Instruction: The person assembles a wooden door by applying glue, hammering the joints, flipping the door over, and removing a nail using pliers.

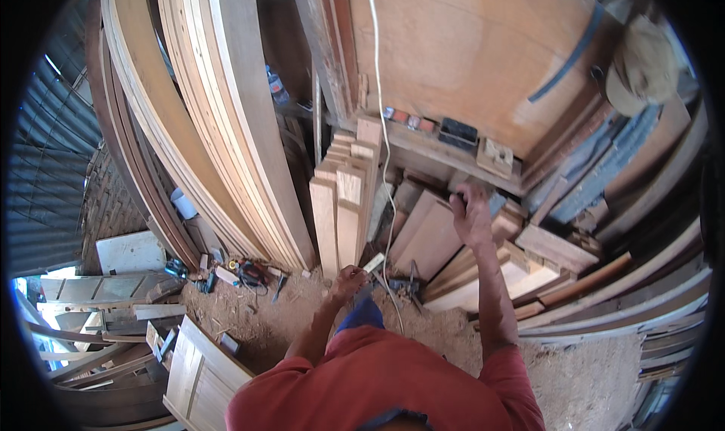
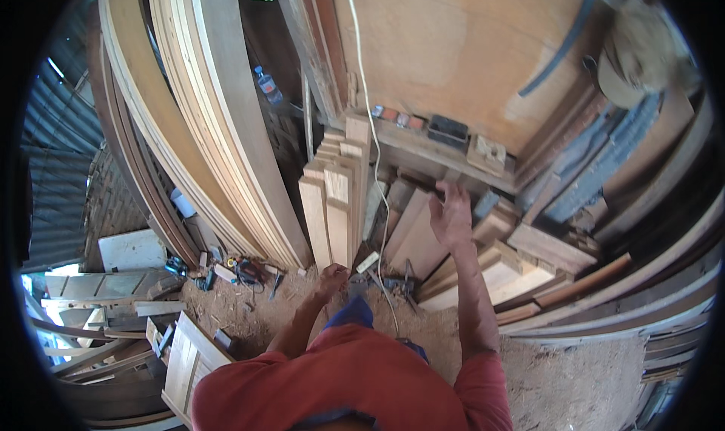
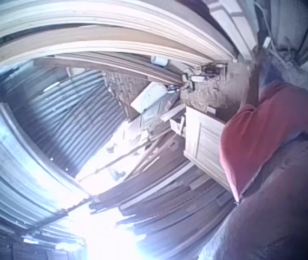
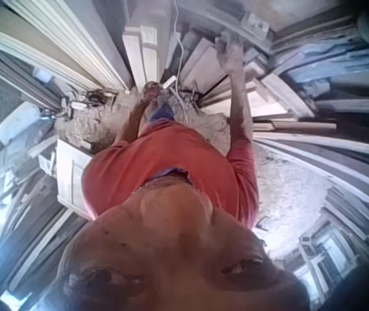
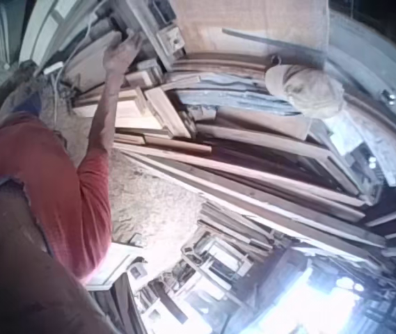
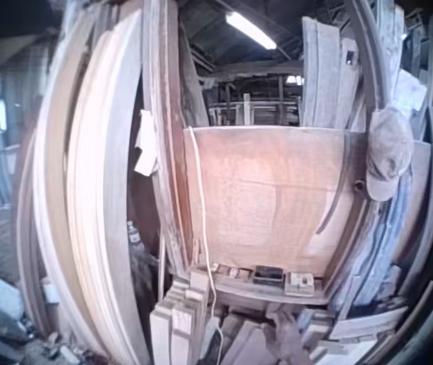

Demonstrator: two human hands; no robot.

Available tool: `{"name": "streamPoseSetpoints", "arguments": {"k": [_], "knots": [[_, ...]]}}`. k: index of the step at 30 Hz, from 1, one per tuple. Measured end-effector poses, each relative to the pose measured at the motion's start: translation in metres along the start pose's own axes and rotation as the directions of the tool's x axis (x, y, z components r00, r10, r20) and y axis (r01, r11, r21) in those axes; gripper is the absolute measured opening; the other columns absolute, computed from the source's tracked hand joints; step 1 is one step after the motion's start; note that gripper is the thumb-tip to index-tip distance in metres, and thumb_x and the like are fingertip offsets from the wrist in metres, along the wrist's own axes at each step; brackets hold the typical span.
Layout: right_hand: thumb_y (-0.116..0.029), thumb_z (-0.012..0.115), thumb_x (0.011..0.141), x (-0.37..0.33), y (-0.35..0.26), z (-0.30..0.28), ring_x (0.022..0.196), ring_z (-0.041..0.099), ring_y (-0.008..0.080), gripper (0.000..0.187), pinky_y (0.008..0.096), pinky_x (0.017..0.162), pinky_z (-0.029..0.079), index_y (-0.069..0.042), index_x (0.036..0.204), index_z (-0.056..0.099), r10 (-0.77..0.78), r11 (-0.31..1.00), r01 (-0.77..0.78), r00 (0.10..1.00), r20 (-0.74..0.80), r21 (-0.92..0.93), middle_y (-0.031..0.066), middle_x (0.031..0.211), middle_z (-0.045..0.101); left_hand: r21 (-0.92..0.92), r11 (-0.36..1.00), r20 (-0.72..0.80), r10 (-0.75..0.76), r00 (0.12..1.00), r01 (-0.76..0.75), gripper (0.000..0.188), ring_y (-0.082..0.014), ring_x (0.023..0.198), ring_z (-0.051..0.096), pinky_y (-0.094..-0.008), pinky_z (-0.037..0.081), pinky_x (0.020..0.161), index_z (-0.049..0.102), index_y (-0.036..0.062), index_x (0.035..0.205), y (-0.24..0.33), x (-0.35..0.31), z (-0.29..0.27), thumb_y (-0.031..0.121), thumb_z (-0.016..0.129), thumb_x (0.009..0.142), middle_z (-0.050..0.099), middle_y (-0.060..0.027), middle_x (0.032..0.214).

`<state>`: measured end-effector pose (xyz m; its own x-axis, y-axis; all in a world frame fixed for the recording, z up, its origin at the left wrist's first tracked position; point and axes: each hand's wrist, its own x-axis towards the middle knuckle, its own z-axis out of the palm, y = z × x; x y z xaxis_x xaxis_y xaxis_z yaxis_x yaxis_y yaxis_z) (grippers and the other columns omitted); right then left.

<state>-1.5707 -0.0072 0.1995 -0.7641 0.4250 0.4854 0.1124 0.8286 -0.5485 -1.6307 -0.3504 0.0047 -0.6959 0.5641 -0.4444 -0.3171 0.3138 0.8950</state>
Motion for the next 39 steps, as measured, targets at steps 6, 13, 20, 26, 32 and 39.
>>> {"name": "streamPoseSetpoints", "arguments": {"k": [6, 13, 20, 26, 32, 39], "knots": [[-0.011, 0.061, 0.089, 0.206, -0.154, 0.029, 0.110, 0.051, 0.0429, 0.037, 0.0496, 0.096, 0.041, 0.000, 0.123, 0.052, -0.301, 0.939, 0.324, 0.936, -0.182, 0.114, 0.0240, 0.118, 0.055, -0.130, 0.979, -0.186, 0.132, 0.974, -0.158, 0.032, -0.0105, 0.057, 0.053, -0.0274, 0.043, 0.054, 0.063, -0.0001, 0.089, 0.051, 0.101, -0.068, 0.031, 0.062, 0.094, 0.057, -0.0032, 0.064], [-0.033, 0.061, 0.091, 0.417, -0.193, 0.138, 0.133, 0.029, 0.0452, 0.078, 0.0530, 0.112, 0.022, 0.003, 0.147, 0.020, -0.396, 0.892, 0.436, 0.881, -0.258, 0.119, 0.0298, 0.145, 0.028, -0.172, 0.777, -0.482, 0.471, 0.739, -0.606, 0.052, -0.0081, 0.074, 0.054, -0.0238, 0.044, 0.065, 0.056, 0.0021, 0.125, 0.089, 0.281, -0.141, 0.038, 0.071, 0.090, 0.060, -0.0007, 0.086], [-0.037, 0.065, 0.086, 0.503, -0.191, 0.246, 0.134, 0.028, 0.0495, 0.091, 0.0574, 0.111, 0.022, 0.002, 0.151, 0.016, -0.301, 0.942, 0.333, 0.784, -0.543, -0.041, 0.0345, 0.145, 0.027, -0.344, 0.865, -0.537, 0.137, 0.832, -0.364, 0.012, -0.0135, 0.084, 0.055, -0.0254, 0.040, 0.082, 0.058, 0.0066, 0.104, 0.086, 0.487, -0.261, 0.015, 0.053, 0.097, 0.060, -0.0057, 0.095], [-0.039, 0.071, 0.081, 0.516, -0.173, 0.264, 0.133, 0.028, 0.0481, 0.094, 0.0567, 0.108, 0.022, 0.000, 0.151, 0.021, -0.414, 0.872, 0.487, 0.668, -0.618, -0.057, 0.0339, 0.143, 0.029, 0.085, 0.922, -0.904, 0.230, 0.359, -0.377, 0.036, -0.0099, 0.062, 0.058, -0.0264, 0.045, 0.050, 0.058, 0.0006, 0.115, 0.124, 0.615, -0.298, 0.010, 0.067, 0.082, 0.064, -0.0051, 0.084], [-0.035, 0.076, 0.076, 0.519, -0.169, 0.258, 0.133, 0.027, 0.0484, 0.099, 0.0559, 0.108, 0.021, 0.000, 0.151, 0.021, -0.448, 0.850, 0.526, 0.686, -0.573, -0.033, 0.0245, 0.151, 0.029, 0.266, 0.948, -0.907, 0.307, 0.287, -0.172, 0.041, -0.0104, 0.070, 0.060, -0.0261, 0.048, 0.054, 0.058, 0.0015, 0.119, 0.147, 0.680, -0.321, 0.010, 0.068, 0.081, 0.064, -0.0036, 0.090], [-0.037, 0.077, 0.076, 0.526, -0.156, 0.264, 0.135, 0.022, 0.0471, 0.102, 0.0552, 0.108, 0.018, -0.001, 0.152, 0.018, -0.418, 0.870, 0.494, 0.732, -0.538, -0.004, 0.0249, 0.150, 0.028, 0.173, 0.959, -0.903, 0.245, 0.354, -0.224, 0.035, -0.0134, 0.066, 0.061, -0.0273, 0.048, 0.051, 0.058, 0.0053, 0.113, 0.174, 0.709, -0.337, 0.019, 0.068, 0.082, 0.064, -0.0032, 0.085]]}}
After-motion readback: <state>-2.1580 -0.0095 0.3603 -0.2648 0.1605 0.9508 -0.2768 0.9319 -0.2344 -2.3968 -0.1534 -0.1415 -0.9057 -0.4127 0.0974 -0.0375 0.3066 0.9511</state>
